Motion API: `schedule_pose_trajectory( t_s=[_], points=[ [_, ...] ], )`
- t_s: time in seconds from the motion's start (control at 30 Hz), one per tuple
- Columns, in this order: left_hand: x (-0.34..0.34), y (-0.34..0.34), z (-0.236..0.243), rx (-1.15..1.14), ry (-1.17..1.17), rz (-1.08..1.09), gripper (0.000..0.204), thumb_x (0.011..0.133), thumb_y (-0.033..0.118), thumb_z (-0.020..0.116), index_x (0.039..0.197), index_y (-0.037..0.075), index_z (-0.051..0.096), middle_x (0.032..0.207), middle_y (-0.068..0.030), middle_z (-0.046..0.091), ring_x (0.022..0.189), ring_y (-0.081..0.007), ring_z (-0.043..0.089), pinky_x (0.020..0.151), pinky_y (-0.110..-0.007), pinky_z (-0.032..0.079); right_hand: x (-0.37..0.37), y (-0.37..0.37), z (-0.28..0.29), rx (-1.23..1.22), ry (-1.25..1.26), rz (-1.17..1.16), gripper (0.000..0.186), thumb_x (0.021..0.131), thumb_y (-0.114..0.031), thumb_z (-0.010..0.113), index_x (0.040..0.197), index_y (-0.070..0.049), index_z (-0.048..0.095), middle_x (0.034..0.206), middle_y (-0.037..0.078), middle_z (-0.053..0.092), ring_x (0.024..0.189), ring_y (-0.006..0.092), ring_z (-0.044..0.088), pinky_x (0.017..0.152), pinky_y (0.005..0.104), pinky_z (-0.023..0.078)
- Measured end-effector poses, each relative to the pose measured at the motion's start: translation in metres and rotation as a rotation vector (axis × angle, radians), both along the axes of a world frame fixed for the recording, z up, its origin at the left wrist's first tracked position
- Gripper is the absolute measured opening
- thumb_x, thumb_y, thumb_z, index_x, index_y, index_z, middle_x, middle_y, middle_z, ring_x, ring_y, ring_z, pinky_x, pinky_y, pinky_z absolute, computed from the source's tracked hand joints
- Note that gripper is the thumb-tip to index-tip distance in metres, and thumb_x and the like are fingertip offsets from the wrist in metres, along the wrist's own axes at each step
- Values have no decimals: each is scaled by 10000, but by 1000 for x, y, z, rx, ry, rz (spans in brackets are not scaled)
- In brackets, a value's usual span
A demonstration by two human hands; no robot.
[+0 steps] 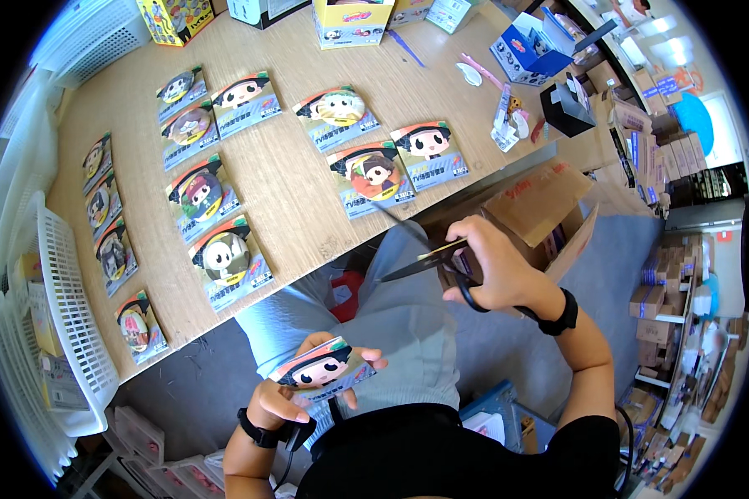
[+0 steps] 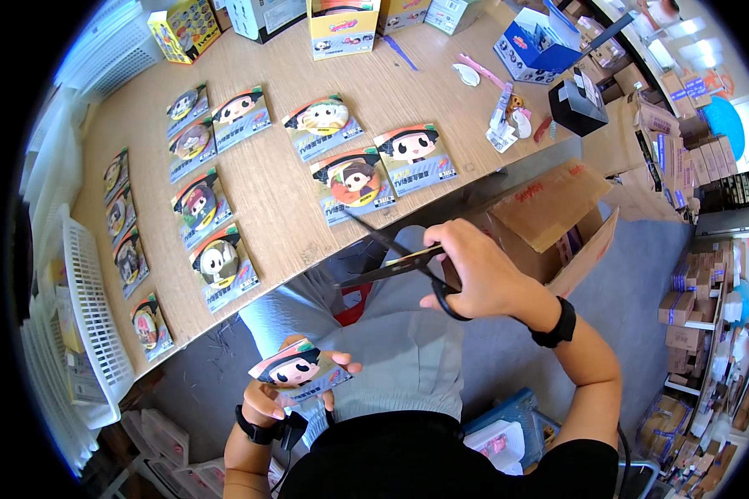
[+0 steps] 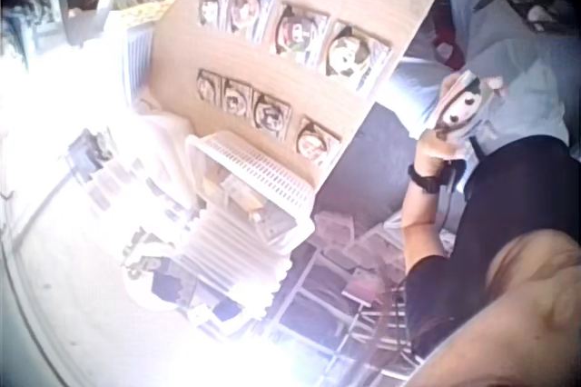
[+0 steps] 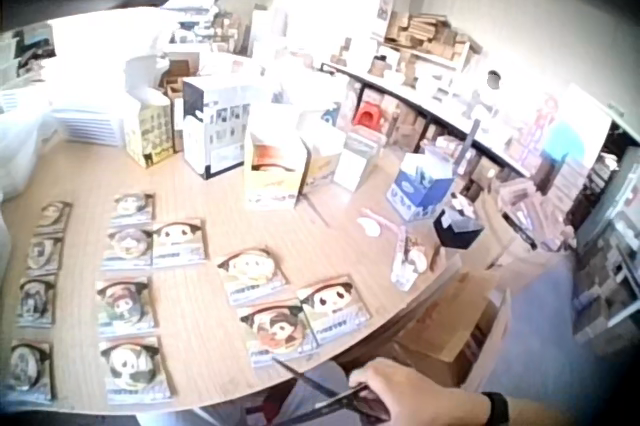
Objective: The person walks through a warehouse, picks up a small box, removes plastic wrap, and opens it to reveal sticker sheets. Using scissors, the person cuts individual stickers from the sheets and places them on the table.
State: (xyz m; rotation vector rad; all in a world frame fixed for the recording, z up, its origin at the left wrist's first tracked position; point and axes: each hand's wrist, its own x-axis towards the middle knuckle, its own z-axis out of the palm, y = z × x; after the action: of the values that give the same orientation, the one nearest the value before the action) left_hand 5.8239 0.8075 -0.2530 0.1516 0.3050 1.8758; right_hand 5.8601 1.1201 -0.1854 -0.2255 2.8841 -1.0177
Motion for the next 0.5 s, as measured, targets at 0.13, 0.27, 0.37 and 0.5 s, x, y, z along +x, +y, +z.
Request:
schedule_pose_trajectory(
  t_s=[0.13,0.27,0.37,0.5],
  points=[
    [-2,-2,-4,-12,76,15,849,460,107,669,1252,82,364,1141,-214,469,1198,-397,366,723,-385,466,-2,8,9,167,9,100,578,556,-224,787,1001,-36,468,891,125,471,846,303,454,730,351,385],
    [-2,-8,-10,-76,159,49,842,460,114,679,1242,38,377,1059,-151,481,1129,-322,430,707,-356,456,3,10,4,322,15,139,535,578,-223,759,1009,-53,491,862,119,479,840,303,467,731,355,382],
    [-8,-9,-8,-102,263,67,782,469,106,694,1197,45,415,1044,-120,471,1080,-262,454,688,-325,450,6,14,1,222,-23,54,492,580,-199,744,992,-65,511,850,117,489,815,297,484,708,354,397],
    [-15,-9,-7,-133,419,87,694,496,78,718,1133,49,445,1034,-103,465,1028,-211,464,686,-286,451,-3,25,5,36,80,-56,486,588,-169,762,996,-50,528,848,85,513,746,206,529,677,307,437]
  ],
)
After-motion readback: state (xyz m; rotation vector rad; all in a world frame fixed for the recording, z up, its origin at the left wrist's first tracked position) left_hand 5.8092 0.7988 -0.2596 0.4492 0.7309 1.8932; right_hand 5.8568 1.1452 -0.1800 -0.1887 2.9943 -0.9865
